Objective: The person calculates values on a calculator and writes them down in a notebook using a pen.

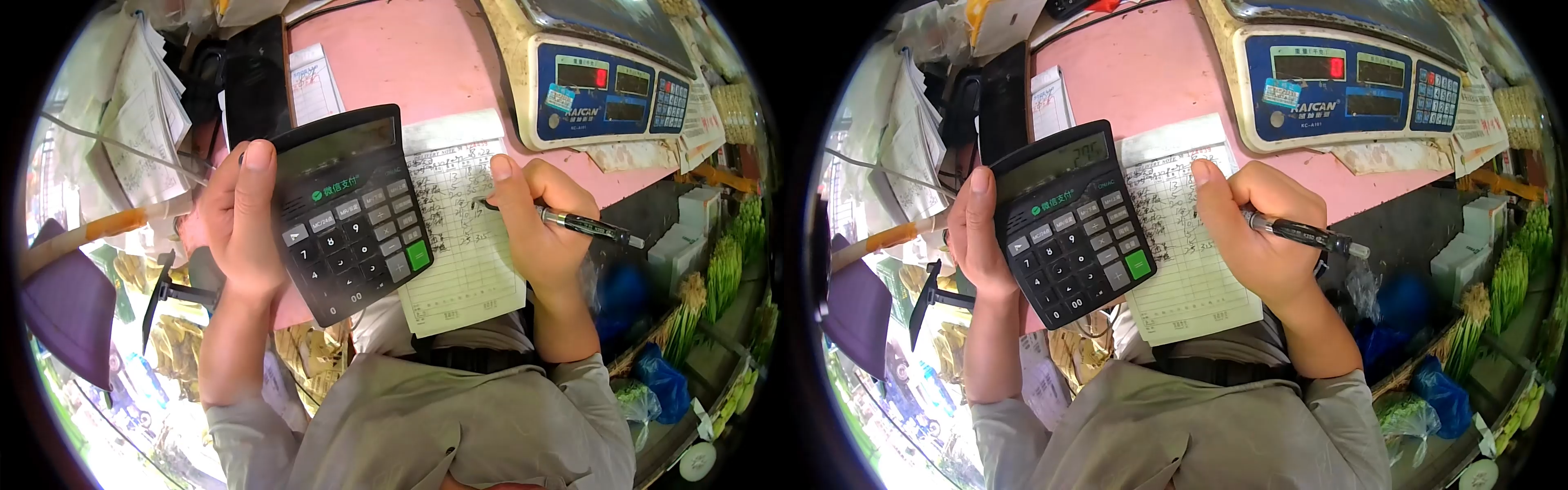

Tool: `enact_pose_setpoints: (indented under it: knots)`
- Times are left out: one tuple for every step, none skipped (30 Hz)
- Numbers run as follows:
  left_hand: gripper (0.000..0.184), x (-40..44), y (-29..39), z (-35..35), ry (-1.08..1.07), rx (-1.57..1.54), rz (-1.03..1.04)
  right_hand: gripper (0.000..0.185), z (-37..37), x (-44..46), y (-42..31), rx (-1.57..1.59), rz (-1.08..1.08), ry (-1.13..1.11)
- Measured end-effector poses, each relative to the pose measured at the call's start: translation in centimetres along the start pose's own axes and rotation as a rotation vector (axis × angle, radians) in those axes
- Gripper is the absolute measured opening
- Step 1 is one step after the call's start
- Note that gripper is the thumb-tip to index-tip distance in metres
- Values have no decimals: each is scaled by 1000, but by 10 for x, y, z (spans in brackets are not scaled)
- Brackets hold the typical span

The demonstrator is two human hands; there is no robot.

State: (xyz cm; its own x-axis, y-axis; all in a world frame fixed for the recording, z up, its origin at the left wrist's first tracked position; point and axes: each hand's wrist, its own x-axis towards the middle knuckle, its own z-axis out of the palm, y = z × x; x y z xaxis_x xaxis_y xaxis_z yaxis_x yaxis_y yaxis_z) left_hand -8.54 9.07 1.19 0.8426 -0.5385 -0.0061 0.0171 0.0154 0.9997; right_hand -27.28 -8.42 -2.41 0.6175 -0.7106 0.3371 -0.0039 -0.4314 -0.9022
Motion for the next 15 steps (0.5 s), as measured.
enact_pose_setpoints:
  knots:
    - [44, 1, -2, -4, -27, 24, 19, 43, 0, 0, 0, -9, -8, 8]
    - [44, 1, -5, -9, -39, 37, 30, 42, 1, 0, 1, -18, -18, 14]
    - [45, 1, -7, -14, -51, 49, 40, 42, 2, 0, 1, -16, -19, 12]
    - [45, 2, -11, -19, -86, 60, 67, 42, 3, 0, 2, -12, -27, 10]
    - [44, 3, -12, -20, -104, 65, 81, 41, 4, -1, 2, -9, -36, 9]
    - [44, 4, -13, -21, -121, 70, 96, 41, 4, -1, 3, -9, -38, 8]
    - [44, 4, -13, -20, -121, 70, 109, 41, 3, -1, 3, -7, -34, 3]
    - [44, 4, -13, -19, -121, 70, 116, 41, 3, -1, 4, -5, -30, -2]
    - [44, 4, -13, -19, -122, 70, 124, 41, 3, -1, 4, -5, -32, -1]
    - [44, 4, -14, -20, -124, 69, 124, 41, 4, -1, 4, -15, -47, 6]
    - [44, 4, -14, -20, -126, 69, 125, 41, 5, -1, 4, -25, -61, 13]
    - [43, 4, -14, -20, -127, 68, 125, 41, 5, -1, 5, -25, -63, 14]
    - [43, 3, -12, -19, -125, 64, 106, 41, 5, -1, 5, -31, -62, 13]
    - [43, 3, -11, -18, -124, 62, 98, 40, 5, -1, 6, -36, -61, 12]
    - [43, 2, -10, -17, -124, 60, 89, 40, 5, -1, 7, -37, -62, 13]
